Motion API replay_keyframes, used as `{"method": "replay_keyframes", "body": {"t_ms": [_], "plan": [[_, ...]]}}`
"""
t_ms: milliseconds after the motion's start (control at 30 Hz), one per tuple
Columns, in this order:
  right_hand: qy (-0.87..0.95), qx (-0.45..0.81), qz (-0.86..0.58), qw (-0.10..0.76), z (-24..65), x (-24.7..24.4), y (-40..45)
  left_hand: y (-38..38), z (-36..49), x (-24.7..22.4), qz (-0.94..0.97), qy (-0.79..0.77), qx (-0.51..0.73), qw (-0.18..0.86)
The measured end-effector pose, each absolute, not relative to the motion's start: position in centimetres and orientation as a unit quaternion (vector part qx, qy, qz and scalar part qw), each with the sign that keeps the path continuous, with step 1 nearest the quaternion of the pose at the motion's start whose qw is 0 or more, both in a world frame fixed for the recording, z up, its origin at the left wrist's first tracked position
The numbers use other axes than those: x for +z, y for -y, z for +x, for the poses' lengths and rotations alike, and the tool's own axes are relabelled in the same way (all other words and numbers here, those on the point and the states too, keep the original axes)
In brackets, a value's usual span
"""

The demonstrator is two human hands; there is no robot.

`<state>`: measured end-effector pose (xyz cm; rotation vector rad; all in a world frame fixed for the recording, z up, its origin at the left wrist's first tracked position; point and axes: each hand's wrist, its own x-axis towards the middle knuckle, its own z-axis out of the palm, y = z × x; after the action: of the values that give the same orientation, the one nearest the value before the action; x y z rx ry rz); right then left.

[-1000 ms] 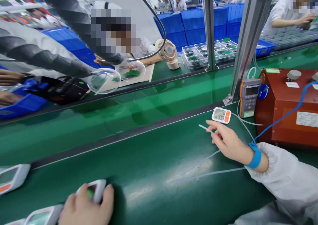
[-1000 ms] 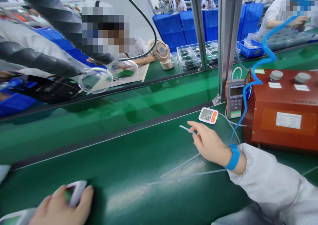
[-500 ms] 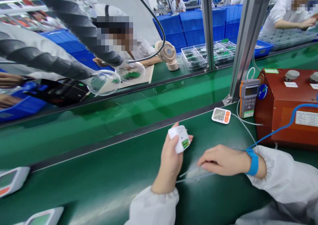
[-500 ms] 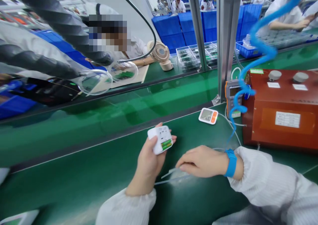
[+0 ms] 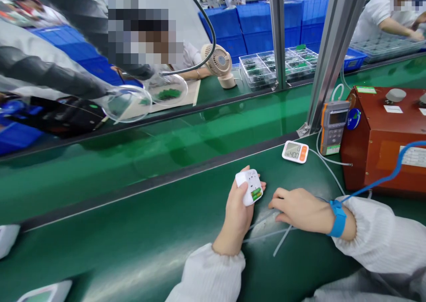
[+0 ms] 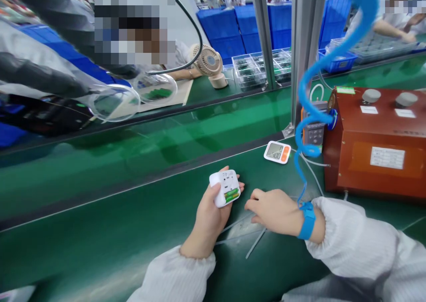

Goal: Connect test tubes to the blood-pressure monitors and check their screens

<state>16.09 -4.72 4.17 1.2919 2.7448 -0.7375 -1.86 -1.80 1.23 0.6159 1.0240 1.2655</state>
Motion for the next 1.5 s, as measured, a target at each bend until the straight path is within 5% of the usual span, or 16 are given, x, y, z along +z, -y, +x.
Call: {"method": "replay_keyframes", "body": {"t_ms": [167,400,500,933,1167,1500], "plan": [[-0.881,-0.192,0.432,-0.033,16.1,3.0,4.7,1.5,-2.1,1.3,0.238,-0.457,0.586,0.626],[-0.806,-0.154,0.456,-0.345,16.9,3.3,3.7,1.1,-2.5,2.0,0.188,-0.469,0.616,0.604],[-0.782,-0.171,0.436,-0.411,17.0,3.7,3.8,1.7,-2.0,1.8,0.218,-0.456,0.579,0.64],[-0.794,-0.243,0.32,-0.457,17.1,3.8,4.3,3.3,-1.1,1.4,0.287,-0.402,0.493,0.716],[-0.82,-0.159,0.397,-0.38,17.4,3.7,4.0,3.3,-1.1,1.3,0.281,-0.406,0.495,0.715],[-0.832,-0.203,0.377,-0.353,17.2,3.0,3.9,3.6,-1.3,0.6,0.362,-0.406,0.456,0.705]]}}
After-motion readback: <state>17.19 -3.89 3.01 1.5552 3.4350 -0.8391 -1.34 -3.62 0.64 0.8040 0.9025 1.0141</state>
